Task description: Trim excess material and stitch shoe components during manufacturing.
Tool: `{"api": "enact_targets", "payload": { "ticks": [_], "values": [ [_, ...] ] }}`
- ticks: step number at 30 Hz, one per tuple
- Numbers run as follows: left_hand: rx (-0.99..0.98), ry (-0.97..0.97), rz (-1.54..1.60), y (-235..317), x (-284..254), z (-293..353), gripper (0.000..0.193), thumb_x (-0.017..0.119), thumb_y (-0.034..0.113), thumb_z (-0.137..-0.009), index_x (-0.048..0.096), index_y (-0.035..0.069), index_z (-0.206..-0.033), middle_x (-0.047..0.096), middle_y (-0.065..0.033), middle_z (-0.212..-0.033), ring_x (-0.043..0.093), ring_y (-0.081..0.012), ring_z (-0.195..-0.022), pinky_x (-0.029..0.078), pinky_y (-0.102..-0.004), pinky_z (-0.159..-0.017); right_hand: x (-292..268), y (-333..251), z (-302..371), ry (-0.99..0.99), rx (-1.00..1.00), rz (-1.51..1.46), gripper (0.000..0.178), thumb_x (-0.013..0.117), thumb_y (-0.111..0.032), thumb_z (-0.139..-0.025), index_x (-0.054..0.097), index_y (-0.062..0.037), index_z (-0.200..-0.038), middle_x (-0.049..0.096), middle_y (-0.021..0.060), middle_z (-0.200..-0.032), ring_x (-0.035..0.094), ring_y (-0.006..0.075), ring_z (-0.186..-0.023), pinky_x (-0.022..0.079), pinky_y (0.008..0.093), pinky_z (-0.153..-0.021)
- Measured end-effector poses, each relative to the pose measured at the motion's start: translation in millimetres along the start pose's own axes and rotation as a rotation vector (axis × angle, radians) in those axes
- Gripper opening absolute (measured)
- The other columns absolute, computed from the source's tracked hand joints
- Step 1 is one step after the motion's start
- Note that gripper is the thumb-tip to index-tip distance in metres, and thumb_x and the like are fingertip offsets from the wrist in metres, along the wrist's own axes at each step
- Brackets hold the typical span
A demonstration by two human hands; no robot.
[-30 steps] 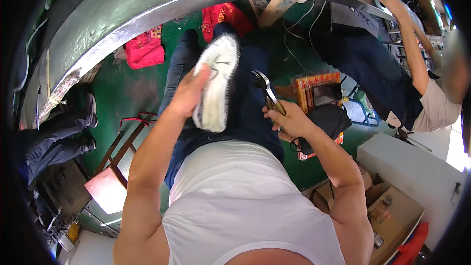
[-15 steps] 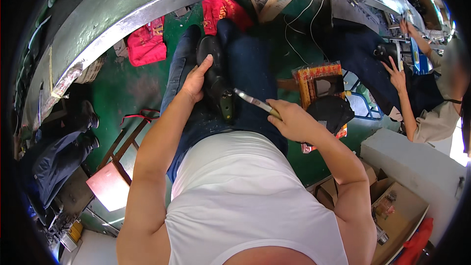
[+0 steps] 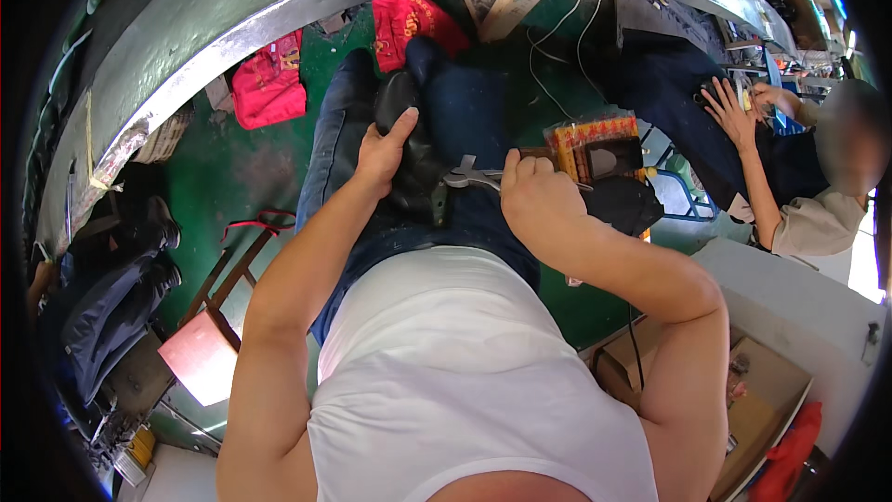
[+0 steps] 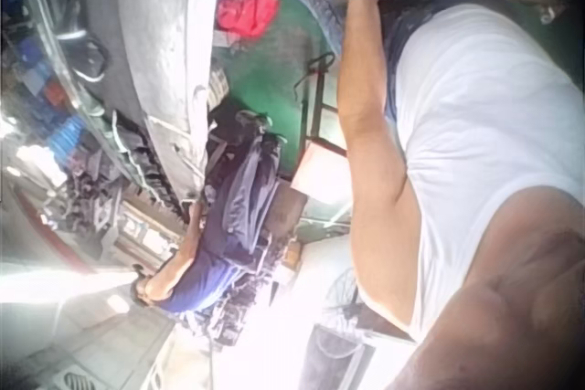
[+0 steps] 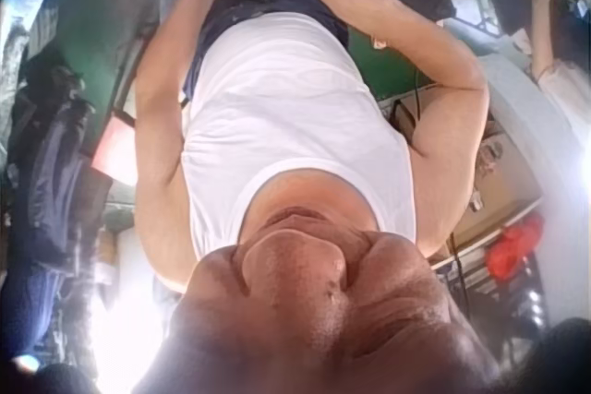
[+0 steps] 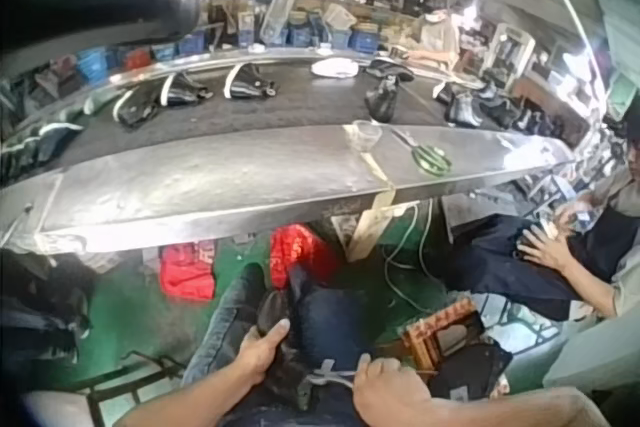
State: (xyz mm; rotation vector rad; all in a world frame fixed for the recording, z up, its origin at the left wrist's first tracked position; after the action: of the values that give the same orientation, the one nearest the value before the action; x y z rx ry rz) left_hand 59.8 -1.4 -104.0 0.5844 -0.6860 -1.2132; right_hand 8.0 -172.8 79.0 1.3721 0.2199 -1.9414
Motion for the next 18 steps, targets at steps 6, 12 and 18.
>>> {"api": "enact_targets", "payload": {
  "ticks": [6, 12, 18],
  "values": [
    [0.024, 0.262, -0.174, -13, -19, -19, 0.098, 0.073, 0.06, -0.079, 0.041, -0.01, -0.139, 0.055, -0.0245, -0.134, 0.056, -0.0333, -0.122, 0.046, -0.0408, -0.099, 24, 12, -10, -0.068, -0.157, -0.33, 0.029, 0.065, -0.016, -0.082, 0.058, 0.0038, -0.103, 0.065, 0.0165, -0.086, 0.069, 0.0317, -0.076, 0.056, 0.0397, -0.063],
    [-0.103, 0.268, -0.148, -27, -48, -47, 0.103, 0.07, 0.064, -0.079, 0.036, -0.01, -0.143, 0.051, -0.0246, -0.138, 0.053, -0.0336, -0.126, 0.045, -0.041, -0.103, 42, 14, 75, -0.227, -0.116, -0.659, 0.027, 0.063, -0.018, -0.088, 0.057, -0.0001, -0.107, 0.066, 0.018, -0.09, 0.067, 0.0375, -0.077, 0.053, 0.0469, -0.066],
    [-0.132, 0.097, -0.012, -23, -19, -32, 0.101, 0.071, 0.062, -0.081, 0.036, -0.009, -0.144, 0.05, -0.0242, -0.139, 0.057, -0.0328, -0.122, 0.048, -0.0445, -0.099, 18, 18, 15, 0.194, -0.054, -0.447, 0.046, 0.06, -0.011, -0.085, 0.053, 0.0074, -0.127, 0.06, 0.0236, -0.113, 0.059, 0.0356, -0.111, 0.054, 0.0405, -0.084]
  ]
}}
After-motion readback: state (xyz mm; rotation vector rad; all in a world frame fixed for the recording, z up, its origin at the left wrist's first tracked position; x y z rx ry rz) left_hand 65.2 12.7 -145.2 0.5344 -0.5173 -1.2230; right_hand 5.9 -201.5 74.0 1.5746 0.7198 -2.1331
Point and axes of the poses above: each hand's wrist, its own z-axis away from the middle knuckle, its own x-axis out of the palm, y = z × x, the point moved 10 cm from there along -z, towards the middle knuckle
